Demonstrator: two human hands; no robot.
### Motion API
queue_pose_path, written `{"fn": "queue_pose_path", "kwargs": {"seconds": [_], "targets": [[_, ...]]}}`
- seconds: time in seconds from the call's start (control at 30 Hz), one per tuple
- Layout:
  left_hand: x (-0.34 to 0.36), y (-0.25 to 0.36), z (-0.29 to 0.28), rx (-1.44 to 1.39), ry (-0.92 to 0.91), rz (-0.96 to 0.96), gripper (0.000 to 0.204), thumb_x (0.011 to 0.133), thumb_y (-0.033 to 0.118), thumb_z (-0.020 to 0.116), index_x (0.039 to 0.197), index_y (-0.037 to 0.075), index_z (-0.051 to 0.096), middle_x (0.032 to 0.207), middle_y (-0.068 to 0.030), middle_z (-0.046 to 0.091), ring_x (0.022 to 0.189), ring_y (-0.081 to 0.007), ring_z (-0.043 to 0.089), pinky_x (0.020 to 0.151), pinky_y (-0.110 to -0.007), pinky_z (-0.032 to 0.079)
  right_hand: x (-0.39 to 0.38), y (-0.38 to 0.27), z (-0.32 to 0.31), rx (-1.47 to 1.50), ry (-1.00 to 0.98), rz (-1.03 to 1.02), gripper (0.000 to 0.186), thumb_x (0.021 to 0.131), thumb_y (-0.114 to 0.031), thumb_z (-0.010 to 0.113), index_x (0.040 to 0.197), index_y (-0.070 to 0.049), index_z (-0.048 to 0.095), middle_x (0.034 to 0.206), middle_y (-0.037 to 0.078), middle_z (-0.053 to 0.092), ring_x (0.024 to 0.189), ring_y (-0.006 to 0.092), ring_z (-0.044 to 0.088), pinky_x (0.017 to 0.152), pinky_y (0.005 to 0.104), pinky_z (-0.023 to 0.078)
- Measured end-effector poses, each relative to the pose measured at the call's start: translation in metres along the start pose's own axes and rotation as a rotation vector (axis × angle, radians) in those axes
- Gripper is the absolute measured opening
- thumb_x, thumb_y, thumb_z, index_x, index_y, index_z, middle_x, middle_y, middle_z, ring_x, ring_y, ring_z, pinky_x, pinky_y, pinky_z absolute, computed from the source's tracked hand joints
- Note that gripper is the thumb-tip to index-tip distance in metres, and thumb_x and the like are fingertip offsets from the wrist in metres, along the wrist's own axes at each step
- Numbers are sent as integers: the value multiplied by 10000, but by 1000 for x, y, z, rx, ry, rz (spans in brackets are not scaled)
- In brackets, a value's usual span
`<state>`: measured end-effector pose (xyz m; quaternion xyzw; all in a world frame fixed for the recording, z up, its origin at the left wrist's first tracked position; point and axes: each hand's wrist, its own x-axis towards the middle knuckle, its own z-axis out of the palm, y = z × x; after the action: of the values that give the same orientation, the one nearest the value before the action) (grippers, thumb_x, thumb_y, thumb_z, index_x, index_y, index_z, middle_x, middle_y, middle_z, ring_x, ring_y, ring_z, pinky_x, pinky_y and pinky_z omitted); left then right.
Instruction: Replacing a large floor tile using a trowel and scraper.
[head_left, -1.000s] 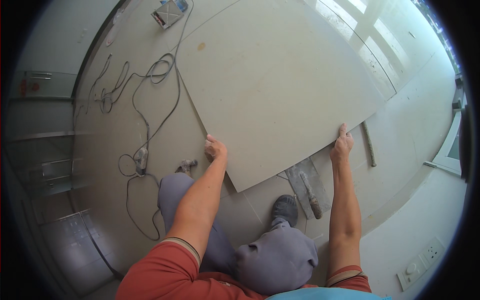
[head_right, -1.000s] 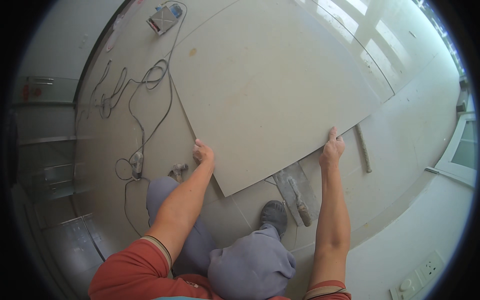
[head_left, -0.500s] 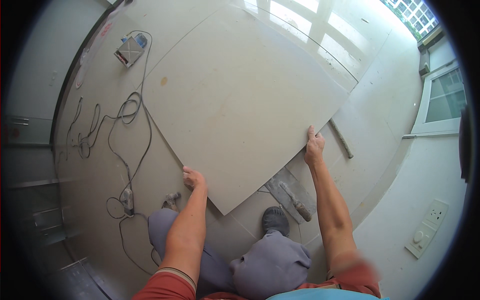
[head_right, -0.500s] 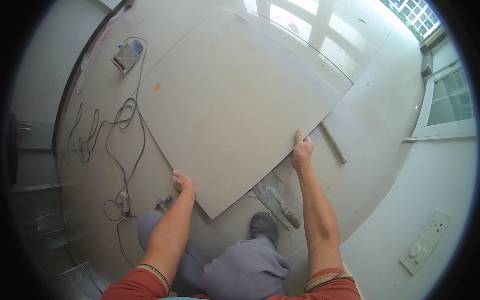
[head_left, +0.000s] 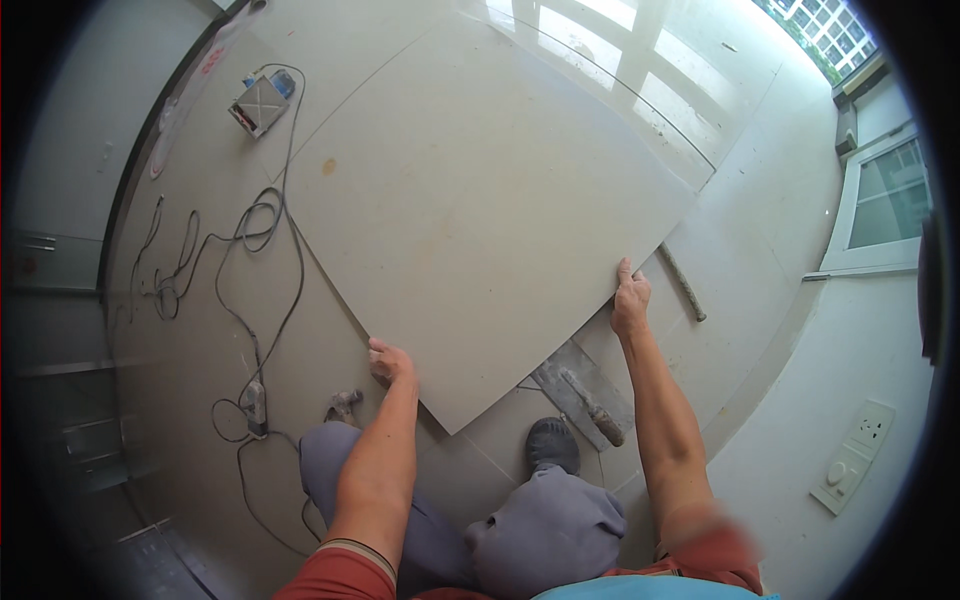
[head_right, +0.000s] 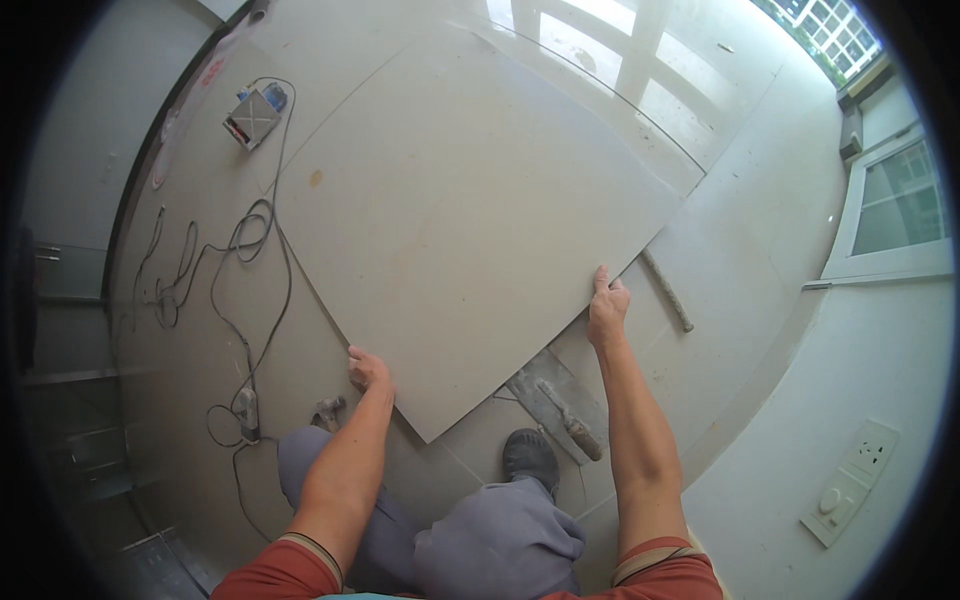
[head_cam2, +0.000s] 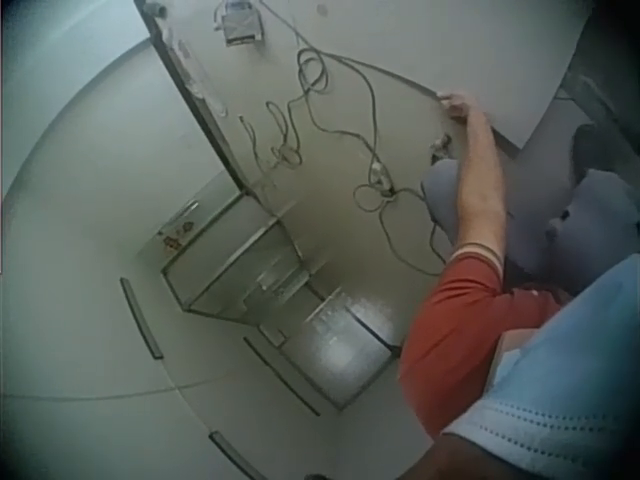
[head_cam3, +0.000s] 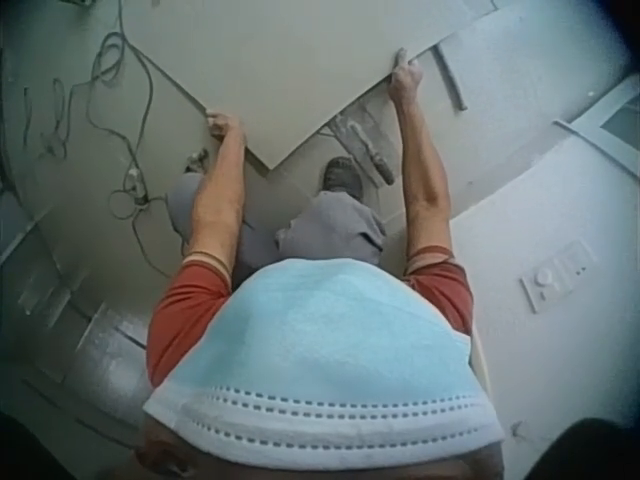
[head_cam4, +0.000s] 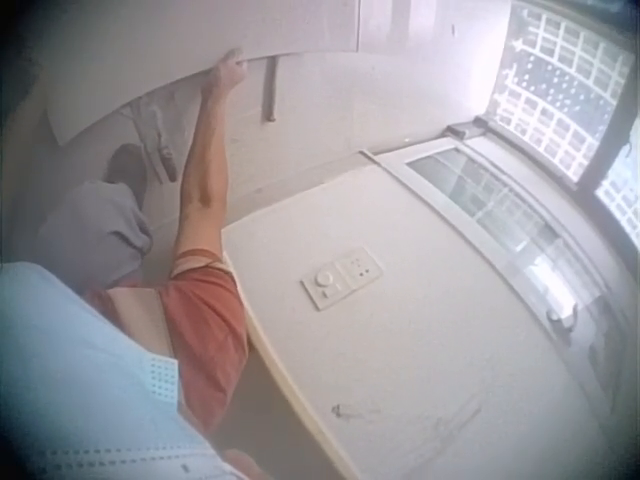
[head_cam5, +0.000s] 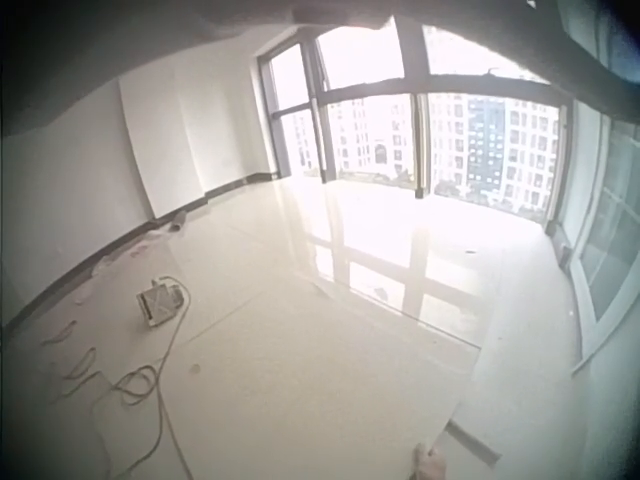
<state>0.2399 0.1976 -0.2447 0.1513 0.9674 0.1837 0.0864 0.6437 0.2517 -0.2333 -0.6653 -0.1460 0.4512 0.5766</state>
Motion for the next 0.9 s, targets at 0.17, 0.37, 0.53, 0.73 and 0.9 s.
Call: {"fn": "queue_pose_path", "kwargs": {"seconds": [0.17,0.37,0.53,0.73,0.9], "targets": [[5,-8,10,16,40,30,604,948,421,345,889,-119,611,912,-288,623,874,-432,604,731,-468,491,0,0,0,-29,0,11,335,936,-318,531,758,-36,503,623,-50,413,559,52,315,471,242,284],[2,-1,-1,0,36,-18,554,956,382,324,914,-85,619,934,-275,624,876,-426,604,752,-489,481,-7,-2,7,136,81,-67,342,939,-320,521,794,-10,520,655,-22,459,581,69,374,504,245,347],[-10,10,-13,74,21,25,565,954,391,320,886,-79,626,912,-275,626,868,-426,607,730,-488,486,-4,-4,2,-38,15,-8,343,947,-324,505,832,-2,525,727,10,532,648,77,441,585,236,407],[-9,9,-10,-21,19,-9,562,952,393,321,896,-74,627,917,-267,629,849,-423,613,717,-488,490,-9,-3,7,74,71,-27,345,947,-327,506,803,-15,523,692,-12,495,614,65,386,538,233,363],[-6,7,-10,97,44,55,559,952,396,322,898,-68,629,911,-256,635,839,-419,618,712,-484,494,-8,-2,7,72,47,-51,350,945,-333,509,746,-45,496,637,-48,421,569,52,330,485,237,309]]}}
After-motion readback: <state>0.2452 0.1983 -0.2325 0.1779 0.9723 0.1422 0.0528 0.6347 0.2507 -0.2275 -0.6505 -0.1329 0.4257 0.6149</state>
